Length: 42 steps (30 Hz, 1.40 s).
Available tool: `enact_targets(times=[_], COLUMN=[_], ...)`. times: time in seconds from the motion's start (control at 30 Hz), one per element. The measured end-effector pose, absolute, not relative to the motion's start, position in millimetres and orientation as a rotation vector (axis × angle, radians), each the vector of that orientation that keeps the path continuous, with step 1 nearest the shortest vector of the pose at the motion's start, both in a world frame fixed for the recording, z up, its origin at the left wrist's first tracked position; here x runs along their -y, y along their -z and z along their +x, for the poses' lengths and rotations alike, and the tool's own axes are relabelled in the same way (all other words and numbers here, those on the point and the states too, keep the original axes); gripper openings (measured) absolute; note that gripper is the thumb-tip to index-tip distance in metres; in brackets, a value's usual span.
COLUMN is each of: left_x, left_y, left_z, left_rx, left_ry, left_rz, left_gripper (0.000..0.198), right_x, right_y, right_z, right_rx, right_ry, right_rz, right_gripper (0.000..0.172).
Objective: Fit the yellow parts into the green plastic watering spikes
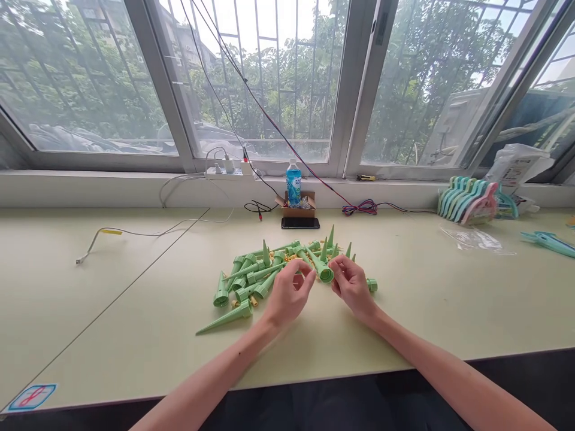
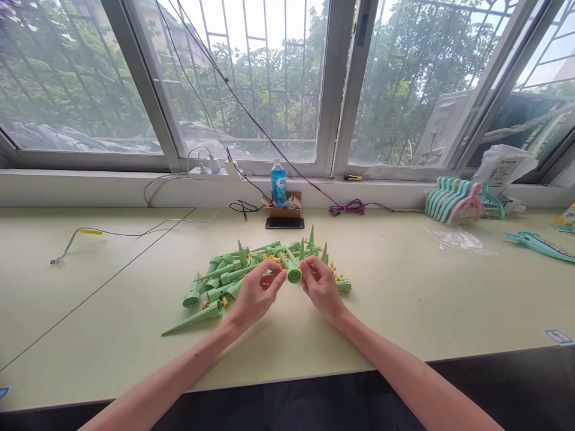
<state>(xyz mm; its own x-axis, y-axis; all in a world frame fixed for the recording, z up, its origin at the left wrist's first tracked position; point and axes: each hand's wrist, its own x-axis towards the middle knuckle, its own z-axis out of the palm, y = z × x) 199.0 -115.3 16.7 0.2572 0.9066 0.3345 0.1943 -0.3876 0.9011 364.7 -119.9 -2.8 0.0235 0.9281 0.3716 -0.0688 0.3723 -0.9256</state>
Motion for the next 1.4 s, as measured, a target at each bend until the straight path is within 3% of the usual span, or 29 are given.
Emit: enact_targets(times=[0.2, 0.53, 0.83, 1.1, 1.4], left_x=[114, 110, 108, 109, 110], left_y=[-22, -24, -21, -19, -8], left_z=[198, 194, 192, 192, 191], left_rx=[-0.873, -0.648, -0.578, -0.648, -0.888], left_ry=[-0.758, -0.742, -0.740, -0.764, -1.061], left_rz=[1.388, 1.084, 1.035, 1.240, 2.049], left_gripper=[0.054, 0.036, 0.032, 0.034, 0.023], right_x=[119, 122, 122, 123, 122], right_y=[8, 7, 7, 6, 7], right_z=[367, 368, 368, 369, 370], right_rx=[1.429, 1.549, 1.551, 1.537, 1.560], right_ry=[-0.868, -0.856, -0.854, -0.908, -0.922], right_rz=[-0.867, -0.858, -0.872, -0.864, -0.927], right_gripper=[0.030, 0.025, 0.022, 0.026, 0.028])
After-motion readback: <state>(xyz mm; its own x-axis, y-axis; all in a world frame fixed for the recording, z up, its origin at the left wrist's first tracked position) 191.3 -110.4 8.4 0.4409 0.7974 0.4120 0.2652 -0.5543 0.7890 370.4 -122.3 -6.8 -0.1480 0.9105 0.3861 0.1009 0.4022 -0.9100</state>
